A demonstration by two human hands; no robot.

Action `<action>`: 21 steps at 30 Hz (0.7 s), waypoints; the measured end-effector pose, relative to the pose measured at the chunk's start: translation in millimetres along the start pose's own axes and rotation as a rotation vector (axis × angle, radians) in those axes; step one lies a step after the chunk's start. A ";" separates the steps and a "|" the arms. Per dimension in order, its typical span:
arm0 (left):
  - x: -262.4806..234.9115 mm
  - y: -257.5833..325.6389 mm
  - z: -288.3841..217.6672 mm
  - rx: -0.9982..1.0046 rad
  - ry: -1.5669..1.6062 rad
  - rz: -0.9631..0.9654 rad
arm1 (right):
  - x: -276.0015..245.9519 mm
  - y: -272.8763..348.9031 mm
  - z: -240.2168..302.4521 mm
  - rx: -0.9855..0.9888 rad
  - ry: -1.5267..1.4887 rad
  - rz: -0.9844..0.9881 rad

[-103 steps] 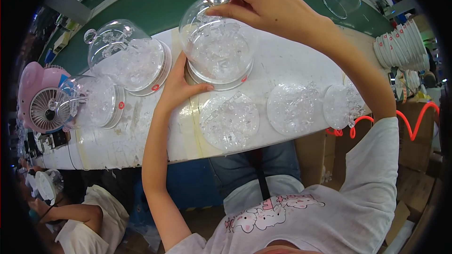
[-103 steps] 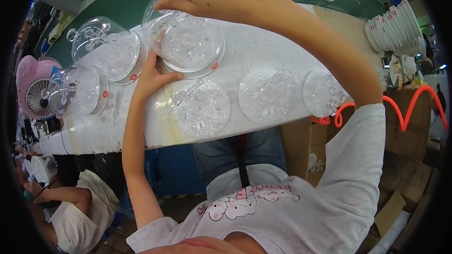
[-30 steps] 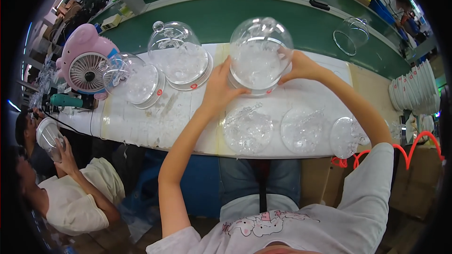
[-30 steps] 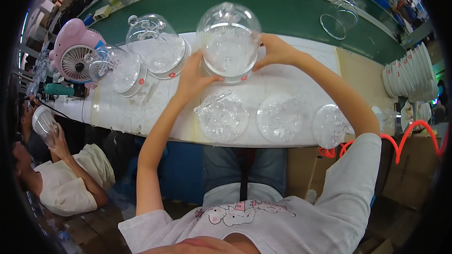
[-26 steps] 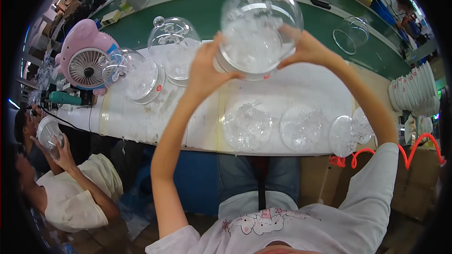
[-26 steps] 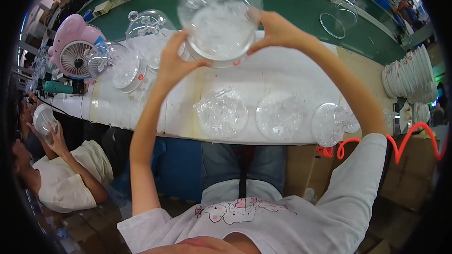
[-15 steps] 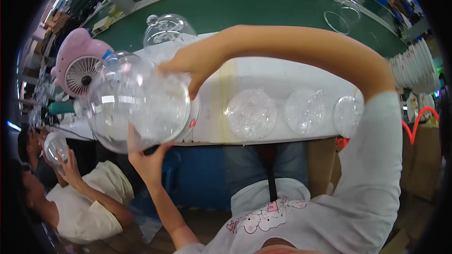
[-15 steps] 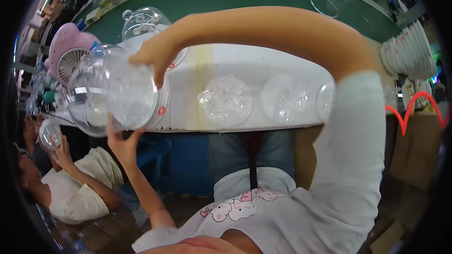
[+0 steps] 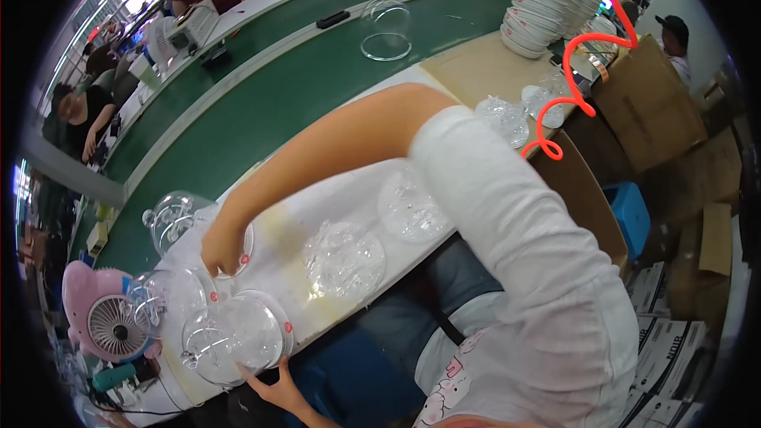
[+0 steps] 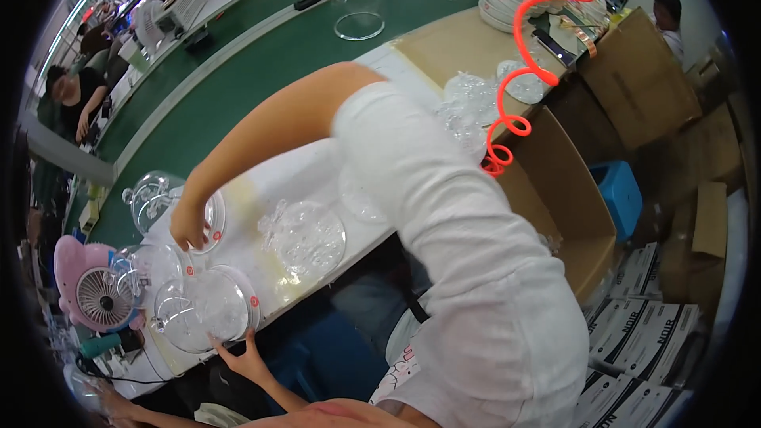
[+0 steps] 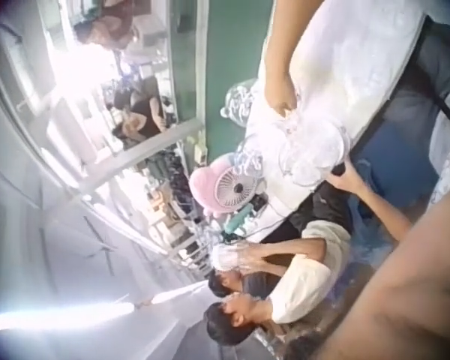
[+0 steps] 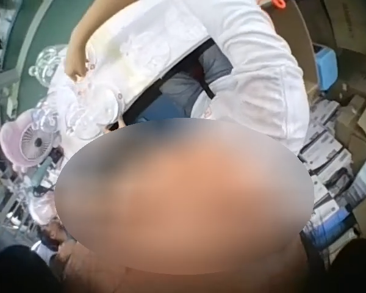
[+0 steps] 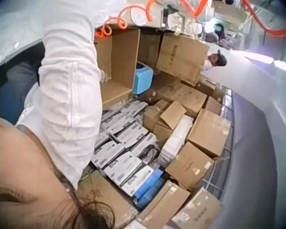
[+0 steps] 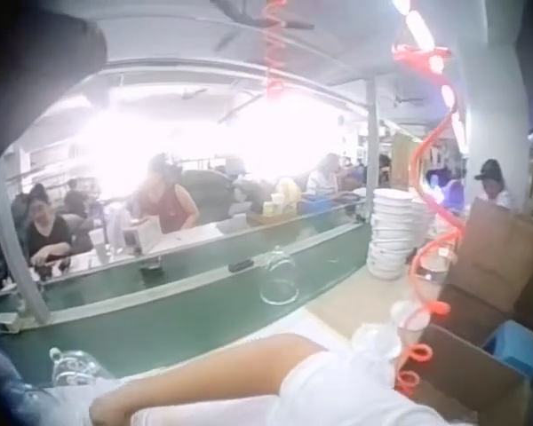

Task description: Assemble decorative glass domes with crystal-like bases, using an air gun to clean components before final placement.

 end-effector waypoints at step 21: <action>-55.1 51.7 -60.9 -0.045 -0.300 -0.311 | 5.8 873.8 -23.6 1.751 1.019 -1.191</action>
Point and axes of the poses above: each hand's wrist, its own y-axis away from the middle knuckle, its own x-axis out of the palm, z = x × y, the point moved 1 cm from there along -y, towards the middle knuckle, and after that the axes turned 12 degrees about -y, right-handed, at the moved point
